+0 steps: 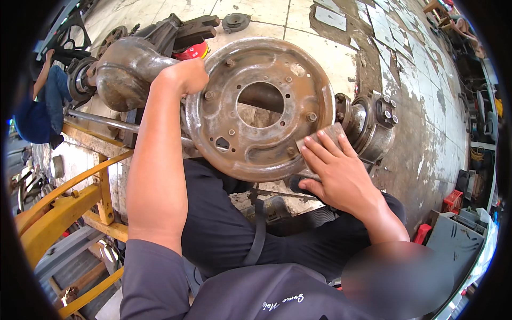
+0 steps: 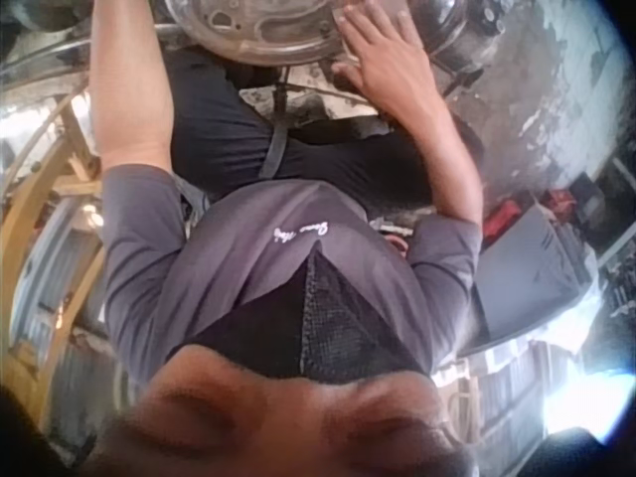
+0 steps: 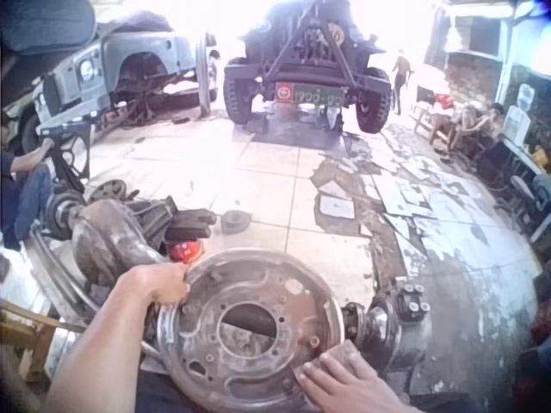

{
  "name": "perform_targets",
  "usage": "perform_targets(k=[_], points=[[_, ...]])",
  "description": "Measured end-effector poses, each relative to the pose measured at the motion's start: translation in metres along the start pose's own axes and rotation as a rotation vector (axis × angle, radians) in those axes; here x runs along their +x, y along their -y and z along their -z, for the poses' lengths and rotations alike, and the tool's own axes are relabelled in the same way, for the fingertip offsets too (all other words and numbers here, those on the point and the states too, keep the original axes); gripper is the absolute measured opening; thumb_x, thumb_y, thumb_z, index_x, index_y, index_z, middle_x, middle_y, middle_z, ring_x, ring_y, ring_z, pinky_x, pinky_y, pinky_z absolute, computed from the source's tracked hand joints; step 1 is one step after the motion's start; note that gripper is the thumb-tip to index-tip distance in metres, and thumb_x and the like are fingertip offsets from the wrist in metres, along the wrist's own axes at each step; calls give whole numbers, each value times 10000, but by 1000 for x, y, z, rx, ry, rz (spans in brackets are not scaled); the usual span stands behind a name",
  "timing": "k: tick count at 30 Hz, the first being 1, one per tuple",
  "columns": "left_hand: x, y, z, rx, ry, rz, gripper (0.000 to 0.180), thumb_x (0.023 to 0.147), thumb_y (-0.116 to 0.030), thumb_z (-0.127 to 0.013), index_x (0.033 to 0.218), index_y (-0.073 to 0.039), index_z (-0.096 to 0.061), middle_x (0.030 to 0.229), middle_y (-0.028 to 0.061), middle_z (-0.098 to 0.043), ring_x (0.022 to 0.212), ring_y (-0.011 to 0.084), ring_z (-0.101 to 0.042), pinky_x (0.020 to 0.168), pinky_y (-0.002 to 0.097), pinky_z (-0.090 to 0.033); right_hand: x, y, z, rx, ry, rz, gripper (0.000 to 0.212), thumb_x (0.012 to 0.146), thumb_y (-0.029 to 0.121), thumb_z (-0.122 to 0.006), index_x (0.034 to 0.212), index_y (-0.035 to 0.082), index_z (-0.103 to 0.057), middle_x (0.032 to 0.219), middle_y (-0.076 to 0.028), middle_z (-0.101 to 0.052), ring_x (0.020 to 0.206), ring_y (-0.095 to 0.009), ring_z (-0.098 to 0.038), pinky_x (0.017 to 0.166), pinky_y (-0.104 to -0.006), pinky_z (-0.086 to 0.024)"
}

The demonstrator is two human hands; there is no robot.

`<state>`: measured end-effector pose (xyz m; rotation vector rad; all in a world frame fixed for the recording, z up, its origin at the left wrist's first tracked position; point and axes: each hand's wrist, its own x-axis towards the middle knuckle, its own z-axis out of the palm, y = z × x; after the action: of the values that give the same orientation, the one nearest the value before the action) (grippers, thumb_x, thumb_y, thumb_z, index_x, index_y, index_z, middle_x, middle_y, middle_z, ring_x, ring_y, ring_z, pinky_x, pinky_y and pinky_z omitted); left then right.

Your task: The person sands the surface of a brake drum using a sanding block, moving the block in circular and back-and-forth motions across the metal surface. The person holds the drum steady with one hand while sanding with the other.

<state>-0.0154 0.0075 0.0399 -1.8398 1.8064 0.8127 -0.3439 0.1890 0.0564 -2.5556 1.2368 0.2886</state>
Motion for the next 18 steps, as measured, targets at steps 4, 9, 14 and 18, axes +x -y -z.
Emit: perform_targets(k=[4, 9, 14, 18], points=[[9, 3, 2, -43, 0, 50, 478, 1018, -244, -535, 1403, 36, -495, 1353, 264, -609, 1267, 402, -581, 1080, 451, -446, 1, 0, -4, 19, -33, -3, 724, 962, 526, -572, 1490, 39, -486, 1549, -110, -478, 1486, -317, -361, 1217, -538, -244], [-1, 0, 4, -26, -5, 42, 489, 1018, -250, -536, 1412, 36, -488, 1368, 264, -599, 1283, 397, -571, 1085, 449, -444, 1, 2, -1, 19, -17, 9, 730, 959, 530, -573, 1492, 39, -484, 1554, -111, -473, 1483, -319, -366, 1219, -541, -240], [7, 0, 3, -11, -4, 16, 487, 1016, -249, -540, 1408, 36, -493, 1364, 264, -603, 1287, 392, -570, 1086, 449, -443, 2, 1, -11, -39, -77, 29, 734, 957, 537, -574, 1494, 45, -484, 1550, -108, -477, 1483, -319, -366, 1214, -543, -253], [0, 2, 2, -90, -19, 19, 478, 1014, -246, -543, 1399, 35, -503, 1361, 265, -604, 1285, 399, -568, 1085, 451, -441, -3, 5, 6, 8, 46, -9, 747, 947, 533, -591, 1506, 52, -470, 1566, -109, -455, 1491, -315, -352, 1216, -544, -250]])
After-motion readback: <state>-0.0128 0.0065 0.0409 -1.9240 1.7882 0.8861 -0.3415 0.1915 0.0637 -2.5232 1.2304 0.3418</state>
